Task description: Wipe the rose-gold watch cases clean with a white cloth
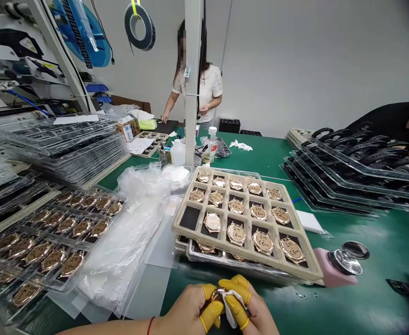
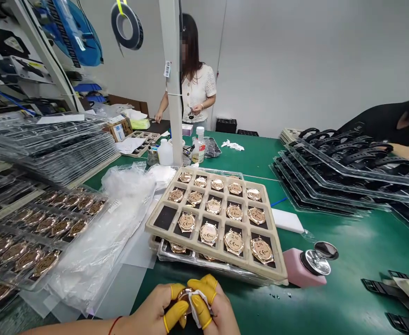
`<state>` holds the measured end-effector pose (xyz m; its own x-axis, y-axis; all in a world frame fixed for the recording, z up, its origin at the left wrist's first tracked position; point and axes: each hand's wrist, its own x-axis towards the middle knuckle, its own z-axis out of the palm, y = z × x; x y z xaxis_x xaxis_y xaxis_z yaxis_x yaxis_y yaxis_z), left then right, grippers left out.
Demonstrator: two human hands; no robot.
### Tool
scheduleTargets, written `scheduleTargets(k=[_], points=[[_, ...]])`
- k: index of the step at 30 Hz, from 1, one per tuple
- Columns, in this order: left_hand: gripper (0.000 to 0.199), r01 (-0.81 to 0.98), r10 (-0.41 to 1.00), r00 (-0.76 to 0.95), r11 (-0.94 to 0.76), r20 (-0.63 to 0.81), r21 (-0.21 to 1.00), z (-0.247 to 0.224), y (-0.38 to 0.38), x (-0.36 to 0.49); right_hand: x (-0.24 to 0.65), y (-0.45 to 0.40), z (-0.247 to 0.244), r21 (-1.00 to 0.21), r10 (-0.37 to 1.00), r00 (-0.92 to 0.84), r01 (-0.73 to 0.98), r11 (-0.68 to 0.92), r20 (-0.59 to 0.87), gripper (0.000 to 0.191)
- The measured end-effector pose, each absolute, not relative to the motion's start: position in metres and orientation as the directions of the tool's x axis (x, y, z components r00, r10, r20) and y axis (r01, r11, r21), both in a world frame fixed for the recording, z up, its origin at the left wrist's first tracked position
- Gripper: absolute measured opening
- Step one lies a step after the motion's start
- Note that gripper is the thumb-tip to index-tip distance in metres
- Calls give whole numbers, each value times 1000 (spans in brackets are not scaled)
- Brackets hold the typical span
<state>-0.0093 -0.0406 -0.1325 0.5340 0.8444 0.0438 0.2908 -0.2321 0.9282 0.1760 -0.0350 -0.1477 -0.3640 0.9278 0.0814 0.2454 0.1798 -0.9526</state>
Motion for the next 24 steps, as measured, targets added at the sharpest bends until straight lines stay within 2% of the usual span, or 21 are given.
scheduleTargets(k=[3,6,9,12,15,18,21,24], points=[[39,378,833,538,-374,128,847,-137,-42,-10,170,-34,-139,-977,931,-364,200,71,-7,27],[26,518,754,600,-620,266,589,-147,-42,-13,163,-37,-140,-991,947,-295,83,-108,-128,32],[4,559,677,660,-732,326,389,-147,-40,-17,157,-41,-142,-967,942,-247,-59,-247,-225,32],[7,555,668,658,-742,347,376,-136,-37,-22,158,-40,-138,-951,929,-300,-150,-272,-218,31],[7,555,683,658,-725,318,408,-129,-34,-24,162,-35,-132,-940,888,-396,-145,-310,-232,38],[7,579,674,696,-731,249,362,-130,-33,-25,163,-32,-129,-961,881,-399,-5,-278,-253,41],[14,542,598,749,-801,286,253,-135,-34,-26,161,-33,-124,-960,895,-359,191,-205,-263,41],[20,474,562,731,-826,387,304,-136,-33,-29,165,-34,-115,-958,885,-416,267,-103,-211,36]])
